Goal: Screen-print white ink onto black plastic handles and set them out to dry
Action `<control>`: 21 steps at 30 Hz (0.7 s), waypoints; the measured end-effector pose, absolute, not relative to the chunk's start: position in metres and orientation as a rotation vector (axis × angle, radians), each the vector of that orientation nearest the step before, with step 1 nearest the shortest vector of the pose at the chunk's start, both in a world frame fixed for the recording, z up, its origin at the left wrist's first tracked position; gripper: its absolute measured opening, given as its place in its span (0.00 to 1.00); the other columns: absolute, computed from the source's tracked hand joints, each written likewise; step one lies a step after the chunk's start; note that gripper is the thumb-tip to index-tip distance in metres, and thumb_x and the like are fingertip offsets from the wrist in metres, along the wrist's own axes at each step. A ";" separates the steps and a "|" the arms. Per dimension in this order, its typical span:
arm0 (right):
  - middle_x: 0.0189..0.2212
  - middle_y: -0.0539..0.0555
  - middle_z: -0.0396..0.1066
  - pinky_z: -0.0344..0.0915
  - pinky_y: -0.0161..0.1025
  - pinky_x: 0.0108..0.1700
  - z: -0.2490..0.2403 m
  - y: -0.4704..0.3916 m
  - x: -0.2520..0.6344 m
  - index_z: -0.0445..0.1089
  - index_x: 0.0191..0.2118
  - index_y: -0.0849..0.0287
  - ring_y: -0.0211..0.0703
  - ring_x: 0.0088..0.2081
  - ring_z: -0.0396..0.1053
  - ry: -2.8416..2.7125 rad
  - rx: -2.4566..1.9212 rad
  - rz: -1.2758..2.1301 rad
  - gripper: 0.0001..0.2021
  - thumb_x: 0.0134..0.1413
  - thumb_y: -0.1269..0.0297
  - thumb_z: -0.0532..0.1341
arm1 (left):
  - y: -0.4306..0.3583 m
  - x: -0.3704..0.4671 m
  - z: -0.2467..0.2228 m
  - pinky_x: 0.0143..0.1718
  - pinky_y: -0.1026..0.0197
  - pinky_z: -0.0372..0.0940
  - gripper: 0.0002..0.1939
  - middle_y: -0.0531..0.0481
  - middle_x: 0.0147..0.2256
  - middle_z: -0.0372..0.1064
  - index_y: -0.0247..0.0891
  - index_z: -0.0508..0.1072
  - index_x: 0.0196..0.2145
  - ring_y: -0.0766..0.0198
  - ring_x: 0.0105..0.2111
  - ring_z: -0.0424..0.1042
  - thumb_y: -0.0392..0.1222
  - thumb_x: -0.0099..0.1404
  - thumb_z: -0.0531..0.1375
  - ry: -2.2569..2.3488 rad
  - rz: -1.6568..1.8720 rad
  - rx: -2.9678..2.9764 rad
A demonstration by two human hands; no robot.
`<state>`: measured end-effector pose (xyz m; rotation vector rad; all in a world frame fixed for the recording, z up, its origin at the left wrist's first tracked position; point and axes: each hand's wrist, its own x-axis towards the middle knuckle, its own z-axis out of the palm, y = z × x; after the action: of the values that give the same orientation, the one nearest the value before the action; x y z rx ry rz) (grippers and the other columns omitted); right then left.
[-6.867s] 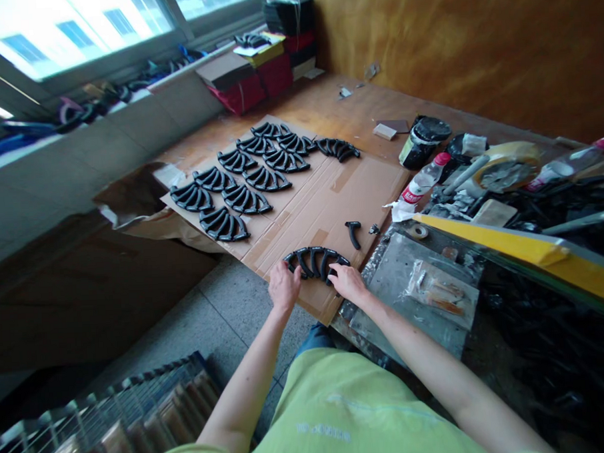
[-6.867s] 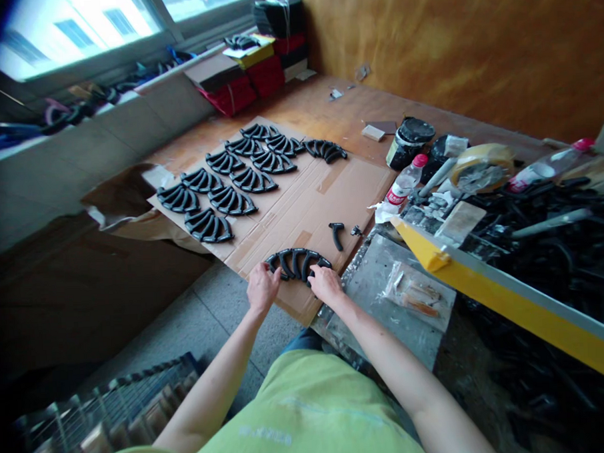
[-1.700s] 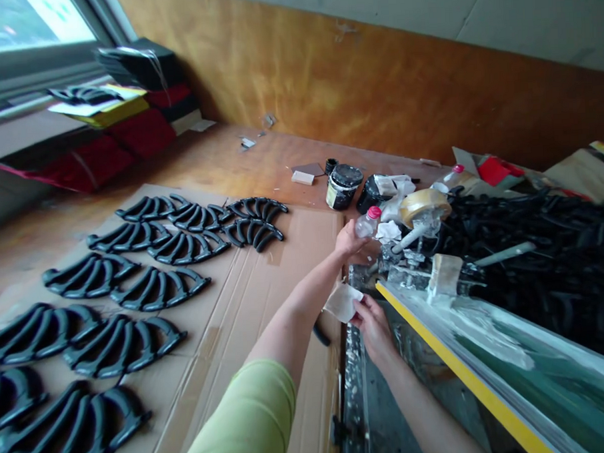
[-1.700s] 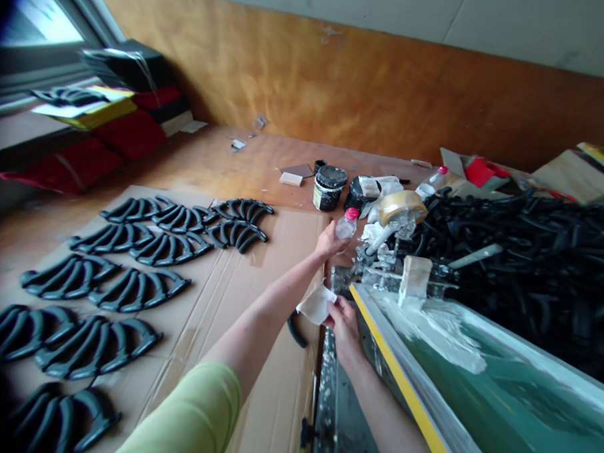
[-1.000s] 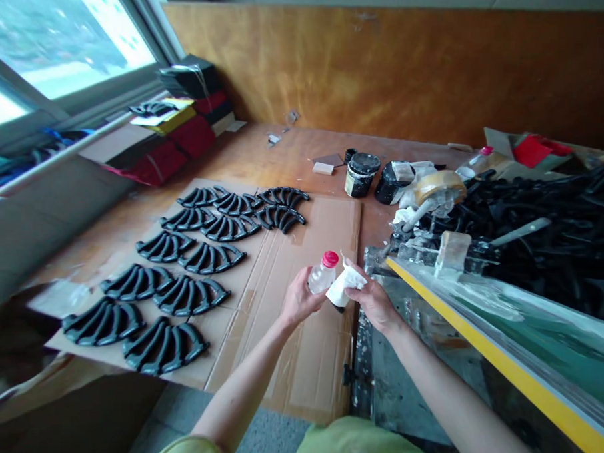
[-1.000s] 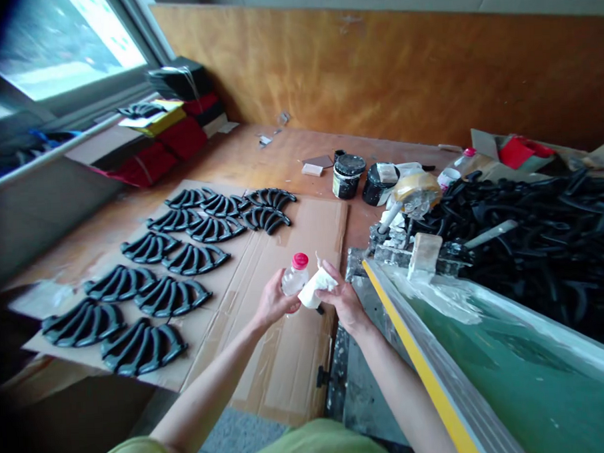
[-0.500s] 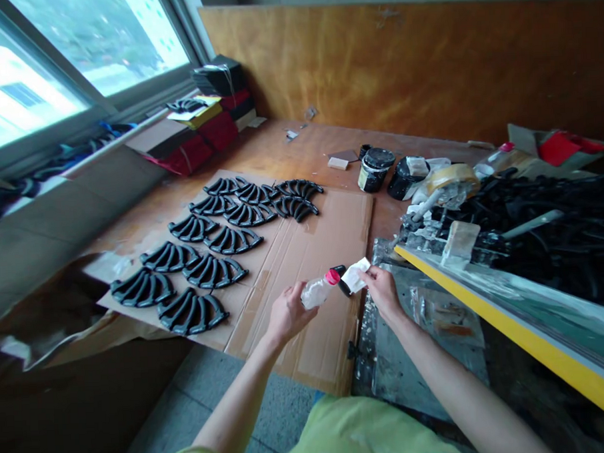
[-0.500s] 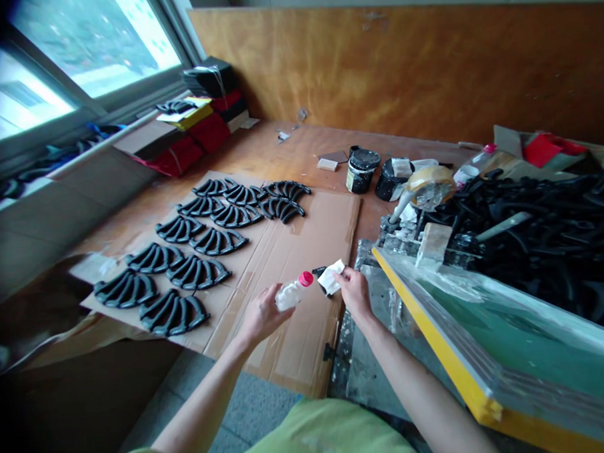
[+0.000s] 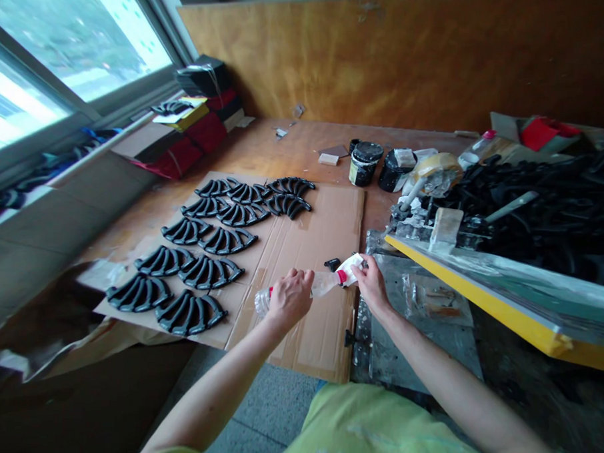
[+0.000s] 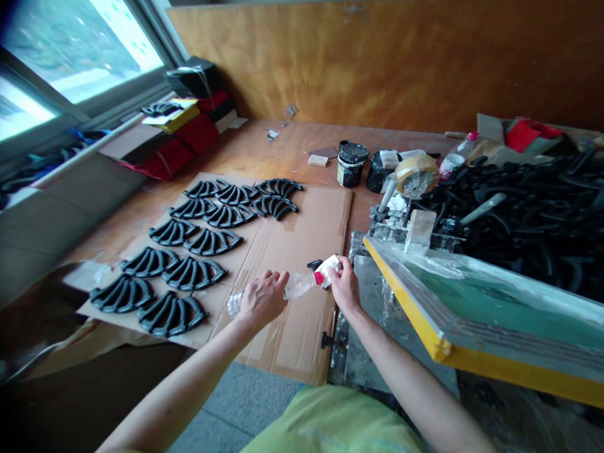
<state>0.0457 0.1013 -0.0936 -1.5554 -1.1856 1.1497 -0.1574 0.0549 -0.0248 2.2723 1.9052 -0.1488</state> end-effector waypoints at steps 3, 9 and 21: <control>0.34 0.52 0.75 0.69 0.39 0.34 -0.093 0.100 0.045 0.64 0.55 0.52 0.46 0.33 0.73 -1.089 -1.534 1.197 0.26 0.48 0.56 0.61 | 0.060 -0.157 -0.023 0.38 0.53 0.63 0.17 0.42 0.42 0.71 0.42 0.66 0.46 0.50 0.46 0.66 0.37 0.58 0.58 1.865 -0.166 2.313; 0.38 0.54 0.74 0.72 0.42 0.33 -0.088 0.099 0.042 0.61 0.54 0.54 0.48 0.36 0.74 -0.875 -1.439 1.393 0.31 0.42 0.54 0.64 | 0.069 -0.154 -0.018 0.38 0.53 0.62 0.15 0.42 0.41 0.71 0.42 0.67 0.45 0.50 0.46 0.66 0.34 0.59 0.56 1.874 -0.178 2.336; 0.37 0.51 0.75 0.75 0.44 0.36 -0.085 0.102 0.052 0.64 0.45 0.54 0.48 0.37 0.75 -0.502 -1.269 1.612 0.22 0.41 0.61 0.67 | 0.065 -0.153 -0.017 0.37 0.53 0.63 0.16 0.42 0.41 0.71 0.42 0.67 0.45 0.50 0.46 0.67 0.36 0.58 0.57 1.857 -0.210 2.325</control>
<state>0.0518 0.1022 -0.0846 -1.2693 -0.5017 1.6120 -0.1532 0.0653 -0.0169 2.3255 1.8569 -0.2099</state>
